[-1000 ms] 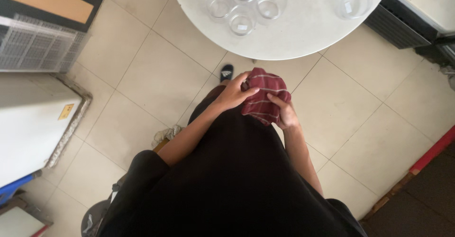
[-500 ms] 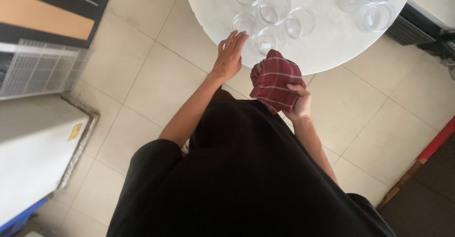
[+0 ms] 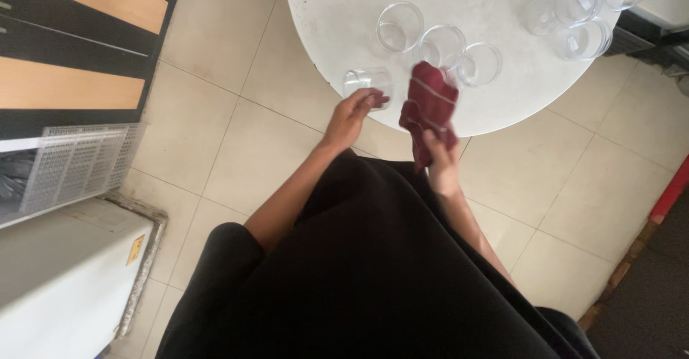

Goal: The person wipes multiple clear plastic containers with a red and white striped cloth on a white round table. The person handles each container one at a time, wiping the exterior and occasionally the interior, then places them back on the table.

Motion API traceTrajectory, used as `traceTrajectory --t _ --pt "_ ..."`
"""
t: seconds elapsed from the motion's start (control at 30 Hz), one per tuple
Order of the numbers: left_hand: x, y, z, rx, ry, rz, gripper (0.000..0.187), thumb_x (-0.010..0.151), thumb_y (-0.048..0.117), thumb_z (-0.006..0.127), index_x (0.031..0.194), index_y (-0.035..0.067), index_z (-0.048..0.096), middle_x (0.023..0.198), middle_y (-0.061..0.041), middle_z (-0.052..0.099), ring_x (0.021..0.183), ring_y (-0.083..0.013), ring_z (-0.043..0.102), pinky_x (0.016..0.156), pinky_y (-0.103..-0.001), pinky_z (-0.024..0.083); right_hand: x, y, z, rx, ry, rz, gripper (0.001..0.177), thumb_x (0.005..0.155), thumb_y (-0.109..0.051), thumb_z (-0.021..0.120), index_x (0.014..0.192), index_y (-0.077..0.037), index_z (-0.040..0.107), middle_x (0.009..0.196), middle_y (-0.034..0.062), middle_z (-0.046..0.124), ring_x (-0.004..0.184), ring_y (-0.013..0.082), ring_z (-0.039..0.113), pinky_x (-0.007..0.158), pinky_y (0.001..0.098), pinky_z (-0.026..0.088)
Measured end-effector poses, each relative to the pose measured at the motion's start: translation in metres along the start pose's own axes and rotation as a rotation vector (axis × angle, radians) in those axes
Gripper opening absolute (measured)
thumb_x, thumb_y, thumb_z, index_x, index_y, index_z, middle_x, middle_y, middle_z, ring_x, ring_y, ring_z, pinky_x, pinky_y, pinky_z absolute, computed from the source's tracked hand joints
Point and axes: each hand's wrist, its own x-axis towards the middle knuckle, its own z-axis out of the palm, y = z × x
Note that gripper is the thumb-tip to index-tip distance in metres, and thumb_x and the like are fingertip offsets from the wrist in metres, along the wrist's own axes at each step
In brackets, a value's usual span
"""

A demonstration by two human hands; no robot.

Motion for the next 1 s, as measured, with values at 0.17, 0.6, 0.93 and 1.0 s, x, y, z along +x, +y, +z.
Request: traceTrajectory --t 0.17,0.6,0.93,1.0 --pt "-0.001 0.038 0.036 -0.229 0.013 -0.109 0.056 0.114 0.045 0.031 0.136 -0.001 0.054 0.116 -0.007 0.064 0.106 -0.0176 0.056 0.095 -0.035 0.043 0.016 -0.027 0.048 -1.246 0.032 -0.894 0.072 0.096 -0.044 0.047 0.154 -0.003 0.035 0.15 0.0303 0.042 0.137 0.0488 0.038 0.112 0.0552 0.033" --pt "0.013 0.081 0.133 -0.478 -0.144 -0.269 0.056 0.105 0.053 0.032 0.116 0.008 0.064 0.098 -0.001 0.066 0.09 -0.0124 0.058 0.082 -0.031 0.049 0.02 -0.075 -0.037 -1.039 0.244 -0.762 0.045 0.106 -0.035 0.058 0.136 -0.002 0.064 0.144 0.0209 0.054 0.138 0.0412 0.042 0.119 0.0566 0.035" --pt "-0.011 0.074 0.207 0.112 -0.104 0.137 0.069 0.112 0.062 0.035 0.096 0.002 0.066 0.077 -0.003 0.061 0.071 -0.0108 0.056 0.065 -0.028 0.046 -0.019 -0.071 -0.124 -0.549 0.164 -0.489 0.046 0.091 -0.027 0.074 0.127 -0.001 0.066 0.125 0.0186 0.067 0.111 0.0336 0.067 0.097 0.044 0.057" --pt "-0.014 0.082 0.221 0.039 -0.136 0.148 0.057 0.108 0.054 0.05 0.096 0.002 0.069 0.077 -0.003 0.067 0.067 -0.011 0.065 0.06 -0.03 0.054 -0.023 -0.072 -0.141 -0.224 0.045 -0.311 0.043 0.097 -0.026 0.067 0.131 0.0 0.065 0.122 0.0196 0.071 0.106 0.0322 0.071 0.095 0.042 0.06"
